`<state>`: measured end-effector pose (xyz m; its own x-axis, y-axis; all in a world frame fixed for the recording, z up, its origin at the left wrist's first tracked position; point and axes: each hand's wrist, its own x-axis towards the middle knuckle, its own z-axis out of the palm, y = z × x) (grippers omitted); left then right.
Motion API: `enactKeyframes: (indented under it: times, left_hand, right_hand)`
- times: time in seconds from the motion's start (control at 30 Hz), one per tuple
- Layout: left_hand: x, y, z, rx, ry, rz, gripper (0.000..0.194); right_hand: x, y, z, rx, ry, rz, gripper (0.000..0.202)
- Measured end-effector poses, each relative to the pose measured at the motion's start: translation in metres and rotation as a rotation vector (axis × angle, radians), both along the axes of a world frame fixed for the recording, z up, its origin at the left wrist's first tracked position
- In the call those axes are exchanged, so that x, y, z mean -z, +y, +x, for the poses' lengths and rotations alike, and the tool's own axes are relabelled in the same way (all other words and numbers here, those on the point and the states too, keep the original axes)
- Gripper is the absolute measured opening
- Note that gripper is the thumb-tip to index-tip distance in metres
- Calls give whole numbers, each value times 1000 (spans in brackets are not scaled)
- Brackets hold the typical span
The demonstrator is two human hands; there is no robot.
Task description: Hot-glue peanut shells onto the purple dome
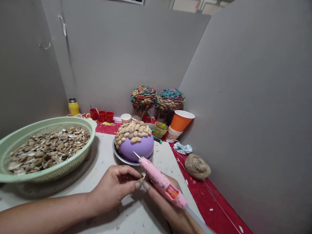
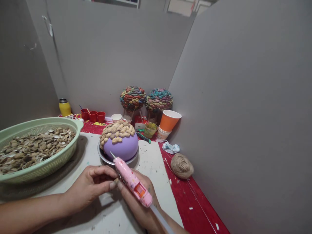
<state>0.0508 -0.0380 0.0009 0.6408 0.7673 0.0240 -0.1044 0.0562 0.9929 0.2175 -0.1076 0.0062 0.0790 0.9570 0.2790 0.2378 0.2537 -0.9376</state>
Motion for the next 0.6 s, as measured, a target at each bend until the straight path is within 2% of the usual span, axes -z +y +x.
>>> enactKeyframes:
  times: [0.1,0.23,0.37,0.6]
  left_hand:
    - [-1,-2,0,-28,19,26,18]
    - [-3,-3,1,-55,26,13,20]
    - [-10,-1,-1,-90,-38,-145,29]
    - [-20,13,-6,12,-225,-462,29]
  right_hand:
    - [2,1,0,-2,-31,39,17]
    - [6,2,1,30,-61,47,27]
    - [0,-3,1,113,-74,77,9]
    - [-4,-12,5,131,-158,140,22]
